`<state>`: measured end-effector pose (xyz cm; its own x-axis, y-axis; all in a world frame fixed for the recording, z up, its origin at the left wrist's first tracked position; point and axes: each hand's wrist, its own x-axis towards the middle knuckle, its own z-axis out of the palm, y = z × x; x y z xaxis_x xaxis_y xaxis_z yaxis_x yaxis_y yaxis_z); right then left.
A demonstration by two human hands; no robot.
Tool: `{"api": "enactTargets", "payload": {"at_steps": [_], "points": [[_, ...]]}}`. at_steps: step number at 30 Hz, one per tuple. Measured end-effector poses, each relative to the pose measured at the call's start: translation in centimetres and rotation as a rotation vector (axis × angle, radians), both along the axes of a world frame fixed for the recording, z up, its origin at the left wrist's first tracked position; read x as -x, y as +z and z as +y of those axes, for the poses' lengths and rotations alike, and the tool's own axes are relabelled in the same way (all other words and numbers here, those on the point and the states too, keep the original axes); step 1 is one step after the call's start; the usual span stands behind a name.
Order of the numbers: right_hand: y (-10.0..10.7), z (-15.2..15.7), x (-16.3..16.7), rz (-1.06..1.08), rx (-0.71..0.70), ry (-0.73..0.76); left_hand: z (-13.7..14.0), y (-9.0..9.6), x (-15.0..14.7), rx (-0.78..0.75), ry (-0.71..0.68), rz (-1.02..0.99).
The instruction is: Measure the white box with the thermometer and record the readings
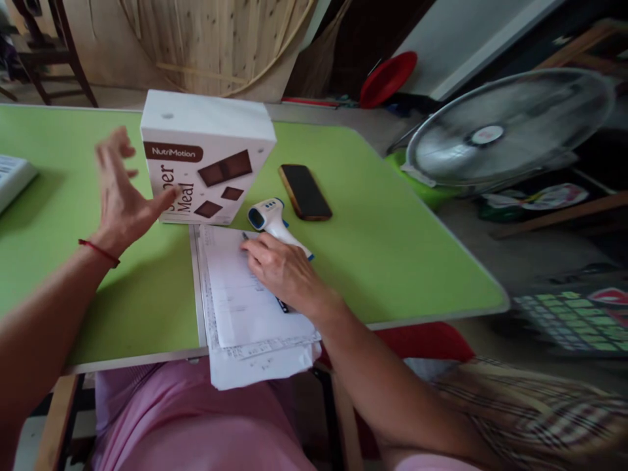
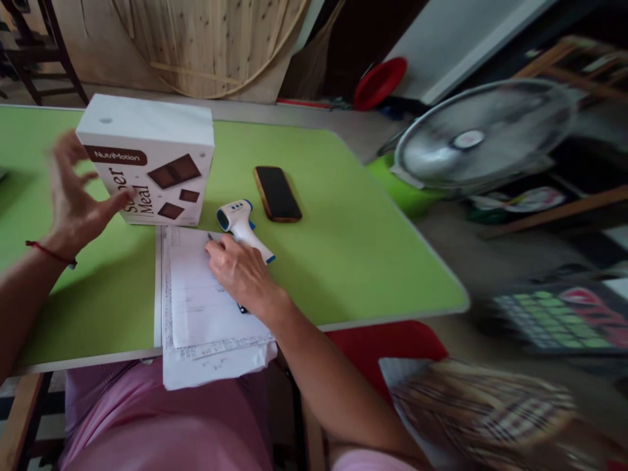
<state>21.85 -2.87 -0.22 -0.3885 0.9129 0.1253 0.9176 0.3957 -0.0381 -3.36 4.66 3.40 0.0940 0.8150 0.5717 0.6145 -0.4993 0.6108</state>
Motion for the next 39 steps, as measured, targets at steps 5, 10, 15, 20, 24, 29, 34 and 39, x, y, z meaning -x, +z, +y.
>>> {"api": "enactTargets", "payload": {"at_steps": [5,10,15,20,24,29,34,39], "points": [[-0.2,0.0,-0.7,0.043,0.020,0.051,-4.1,2.3,-2.2,-0.119,-0.186,0.459],[0.2,-0.2,-1.8,0.095,0.065,0.163,-8.0,2.0,-5.9,0.439,-0.390,1.102],[1.2,0.4,-2.0,0.308,0.002,0.325,-9.1,1.7,-7.1,0.539,-0.393,1.180],[1.1,1.8,0.3,0.917,0.188,0.243,-9.1,1.8,-7.2,0.574,-0.392,1.180],[-1.0,2.4,2.4,1.260,0.351,0.047,-9.1,1.7,-7.2,0.576,-0.384,1.181],[-2.3,1.9,3.4,1.215,0.177,-0.083,-8.9,1.6,-7.2,0.593,-0.392,1.169],[-1.6,1.7,3.4,1.000,0.012,-0.075,-8.7,1.2,-7.0,0.585,-0.372,1.193],[-1.5,1.7,3.3,0.955,-0.008,-0.047,-8.9,1.1,-7.1,0.571,-0.375,1.197]]}}
